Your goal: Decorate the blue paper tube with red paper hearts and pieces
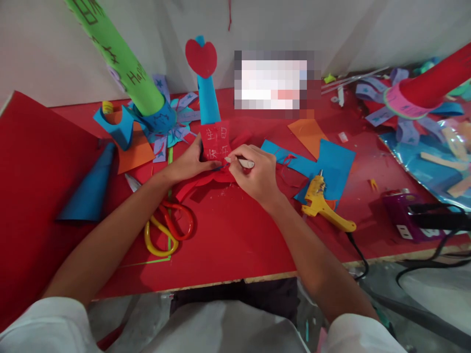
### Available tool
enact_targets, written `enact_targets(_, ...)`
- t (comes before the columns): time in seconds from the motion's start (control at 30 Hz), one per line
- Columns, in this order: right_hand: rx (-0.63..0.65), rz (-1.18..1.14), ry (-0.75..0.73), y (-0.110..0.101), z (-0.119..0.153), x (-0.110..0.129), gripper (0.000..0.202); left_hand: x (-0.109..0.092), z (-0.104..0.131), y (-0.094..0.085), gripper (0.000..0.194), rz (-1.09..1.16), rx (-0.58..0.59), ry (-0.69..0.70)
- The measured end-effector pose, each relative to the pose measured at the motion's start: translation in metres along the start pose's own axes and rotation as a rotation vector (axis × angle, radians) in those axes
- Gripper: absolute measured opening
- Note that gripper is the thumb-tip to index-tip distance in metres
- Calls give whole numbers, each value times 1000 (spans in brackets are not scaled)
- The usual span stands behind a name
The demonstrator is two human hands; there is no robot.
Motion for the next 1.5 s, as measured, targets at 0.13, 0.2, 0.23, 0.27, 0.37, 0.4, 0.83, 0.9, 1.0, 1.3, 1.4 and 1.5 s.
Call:
enact_targets(0.13,-11,-38,-7,-1,0,3,17,-1,0,0,105,22,-13,-10)
enact_targets(0.2,-19,-57,-8,-2,0,3,17,-2,0,0,107,24,-20,-20)
enact_targets(0.23,-25,-62,-10,-2,0,3,18,-2,0,0,107,24,-19,-24)
enact_targets(0.27,-33,-61,-9,-3,0,2,18,-2,0,0,108,24,-17,-25)
enact_targets(0.37,-59,-47,0,-3,0,1,18,-3,0,0,108,29,-10,-18)
enact_targets(0.4,-61,-47,3,-3,0,1,18,-3,0,0,108,33,-10,-15)
enact_targets(0.83,-48,8,36,-2,-1,-3,16,-1,-1,1,106,50,-20,-11)
enact_targets(0.9,-53,32,25,-1,-1,-3,18,-1,0,1,105,27,-23,-19)
enact_targets(1.0,-111,20,4,-4,1,-1,18,0,0,2,104,23,-11,-15)
enact_targets(1.3,-59,31,-37,19,2,-8,13,-6,1,5,96,81,15,10)
enact_targets(1.4,-45,8,-22,32,4,-13,19,-6,1,6,91,101,29,50)
enact_targets(1.5,-42,-1,-7,39,6,-14,17,-5,0,6,90,89,28,60)
Point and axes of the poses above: each hand's wrist, its own z-axis away from the middle knuckle, its own y-axis out of the palm, x = y × z, the point moved 3 cm from there along -z, towards the middle knuckle, and after that the axes turned 1 degree about -x, right-handed, at the moved point
